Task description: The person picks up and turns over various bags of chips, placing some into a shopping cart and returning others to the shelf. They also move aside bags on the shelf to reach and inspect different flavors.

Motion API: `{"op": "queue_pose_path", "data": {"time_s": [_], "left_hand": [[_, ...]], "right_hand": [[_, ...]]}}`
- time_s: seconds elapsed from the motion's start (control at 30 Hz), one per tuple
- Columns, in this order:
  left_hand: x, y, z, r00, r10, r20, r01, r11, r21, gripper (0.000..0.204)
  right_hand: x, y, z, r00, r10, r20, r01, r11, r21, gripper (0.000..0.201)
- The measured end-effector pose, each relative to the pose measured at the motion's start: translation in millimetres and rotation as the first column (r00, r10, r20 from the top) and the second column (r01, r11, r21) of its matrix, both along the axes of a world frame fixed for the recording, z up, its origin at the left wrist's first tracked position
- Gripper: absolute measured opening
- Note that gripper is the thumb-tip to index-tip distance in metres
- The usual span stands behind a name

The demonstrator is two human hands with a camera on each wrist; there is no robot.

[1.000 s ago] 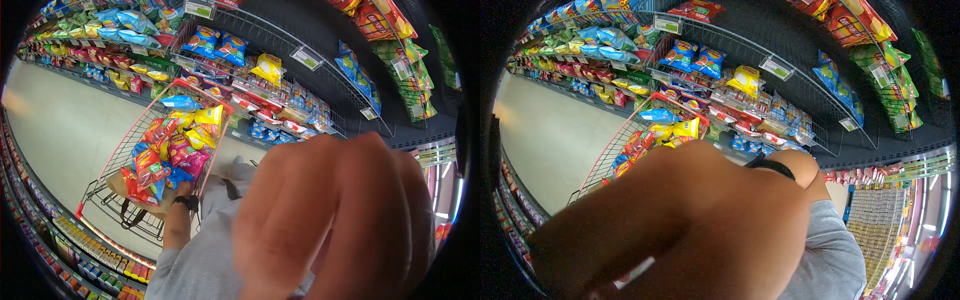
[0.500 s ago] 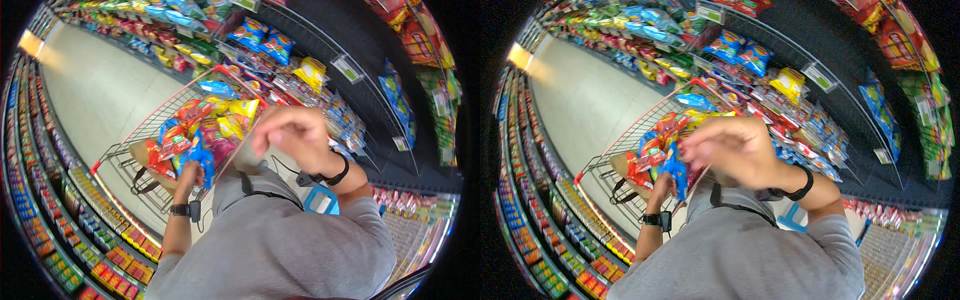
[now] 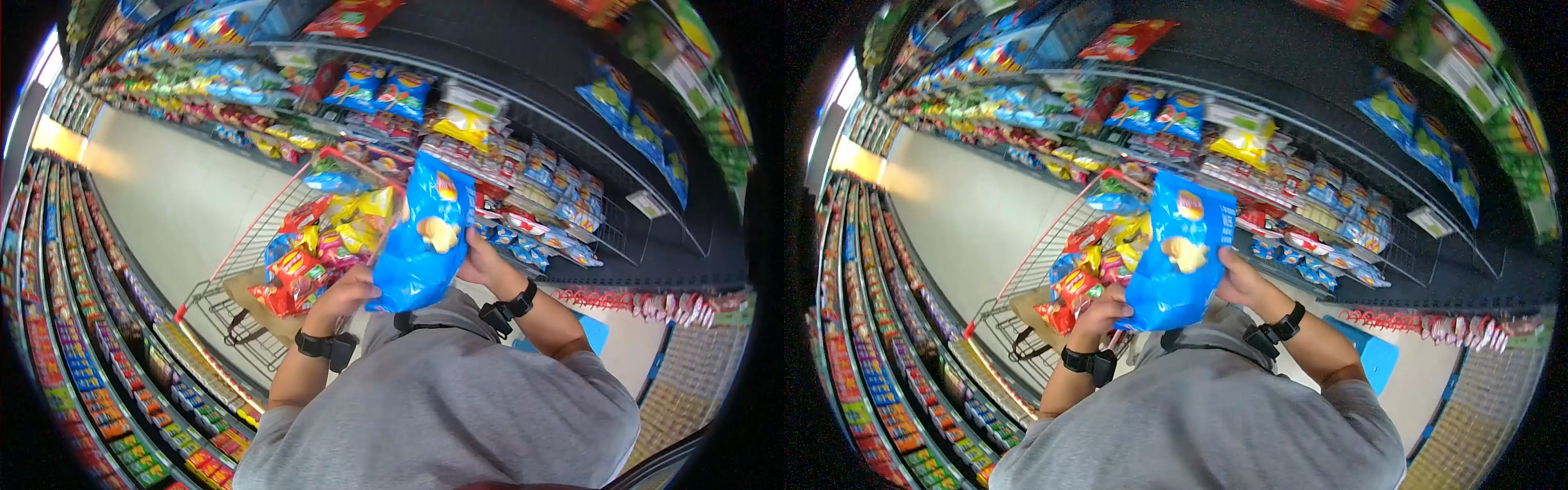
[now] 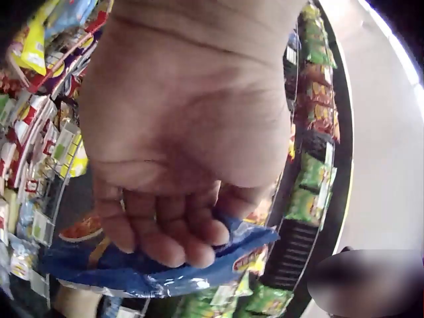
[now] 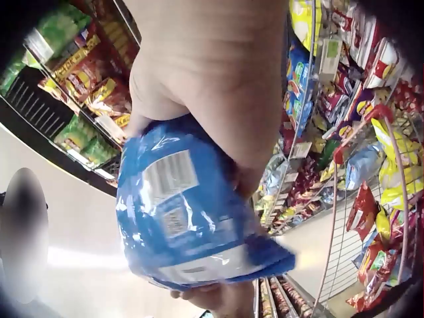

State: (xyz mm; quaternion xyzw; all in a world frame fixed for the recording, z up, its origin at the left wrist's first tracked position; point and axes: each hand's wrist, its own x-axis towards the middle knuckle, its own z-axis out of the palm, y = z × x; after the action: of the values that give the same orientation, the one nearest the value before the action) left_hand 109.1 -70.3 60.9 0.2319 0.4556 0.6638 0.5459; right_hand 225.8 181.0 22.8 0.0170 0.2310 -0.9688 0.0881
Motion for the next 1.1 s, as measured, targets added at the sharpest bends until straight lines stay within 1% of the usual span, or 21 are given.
{"op": "queue_pose_path", "data": {"time_s": [0.03,0.07,0.1,0.13,0.17,0.2,0.23,0.27,0.37,0.47,0.5,0.53,0.6,0.67,0.77,0.83,0.9,0.93,1.0,1.07,1.1], "left_hand": [[-1,16,2,0.983,-0.133,-0.126,0.125,0.990,-0.068,0.019],[-1,31,2,0.933,-0.268,-0.242,0.239,0.960,-0.145,0.019],[-2,43,-5,0.865,-0.365,-0.343,0.274,0.918,-0.285,0.028],[4,57,-11,0.889,-0.268,-0.372,0.179,0.950,-0.257,0.032],[12,71,-18,0.903,-0.165,-0.396,0.079,0.971,-0.226,0.038],[19,84,-18,0.909,-0.059,-0.413,-0.025,0.981,-0.194,0.044],[19,96,-23,0.923,-0.074,-0.378,0.024,0.991,-0.134,0.065],[24,110,-25,0.915,-0.047,-0.401,0.006,0.995,-0.103,0.069],[52,160,-22,0.882,0.031,-0.470,-0.023,0.999,0.022,0.083],[75,191,-7,0.828,0.038,-0.559,-0.141,0.980,-0.142,0.078],[79,198,-14,0.837,0.108,-0.537,-0.214,0.967,-0.140,0.072],[82,198,-17,0.851,0.113,-0.513,-0.229,0.958,-0.170,0.068],[84,202,-15,0.872,0.129,-0.471,-0.256,0.942,-0.216,0.061],[86,202,-17,0.875,0.108,-0.473,-0.227,0.952,-0.203,0.056],[90,200,-17,0.900,0.097,-0.426,-0.195,0.961,-0.194,0.050],[94,203,-8,0.937,0.124,-0.326,-0.194,0.962,-0.193,0.049],[91,208,-15,0.965,0.147,-0.216,-0.190,0.963,-0.191,0.046],[91,212,-17,0.975,0.158,-0.157,-0.187,0.963,-0.192,0.045],[87,217,-17,0.982,0.178,-0.060,-0.187,0.955,-0.230,0.049],[80,223,-26,0.975,0.222,0.001,-0.215,0.944,-0.252,0.051],[77,224,-26,0.980,0.201,0.000,-0.194,0.947,-0.257,0.054]], "right_hand": [[10,11,-6,0.998,-0.055,0.018,0.055,0.998,0.012,0.076],[20,21,-10,0.989,-0.143,0.044,0.138,0.986,0.094,0.072],[30,30,-8,0.971,-0.229,0.066,0.215,0.960,0.178,0.068],[38,41,-5,0.947,-0.311,0.083,0.280,0.923,0.263,0.065],[48,50,0,0.912,-0.386,0.140,0.329,0.890,0.317,0.052],[56,57,1,0.891,-0.431,0.146,0.340,0.844,0.416,0.054],[63,64,2,0.869,-0.472,0.148,0.342,0.790,0.509,0.057],[69,70,2,0.847,-0.510,0.149,0.335,0.730,0.596,0.060],[85,75,5,0.819,-0.554,0.148,0.334,0.671,0.662,0.053],[96,83,0,0.823,-0.561,0.092,0.360,0.640,0.678,0.055],[99,88,-2,0.830,-0.553,0.067,0.369,0.636,0.677,0.057],[102,91,-3,0.836,-0.547,0.042,0.379,0.631,0.676,0.058],[109,97,-1,0.846,-0.532,0.028,0.369,0.622,0.691,0.063],[116,104,-4,0.869,-0.495,0.001,0.345,0.607,0.716,0.065],[123,107,-8,0.887,-0.461,0.007,0.351,0.685,0.638,0.063],[123,106,-5,0.875,-0.479,0.068,0.354,0.729,0.586,0.061],[122,105,-1,0.868,-0.481,0.121,0.348,0.764,0.544,0.058],[121,102,1,0.838,-0.506,0.207,0.367,0.801,0.472,0.060],[119,102,10,0.842,-0.481,0.245,0.369,0.845,0.388,0.068],[117,101,8,0.859,-0.441,0.259,0.299,0.844,0.444,0.071],[116,100,6,0.868,-0.419,0.269,0.262,0.844,0.468,0.073]]}}
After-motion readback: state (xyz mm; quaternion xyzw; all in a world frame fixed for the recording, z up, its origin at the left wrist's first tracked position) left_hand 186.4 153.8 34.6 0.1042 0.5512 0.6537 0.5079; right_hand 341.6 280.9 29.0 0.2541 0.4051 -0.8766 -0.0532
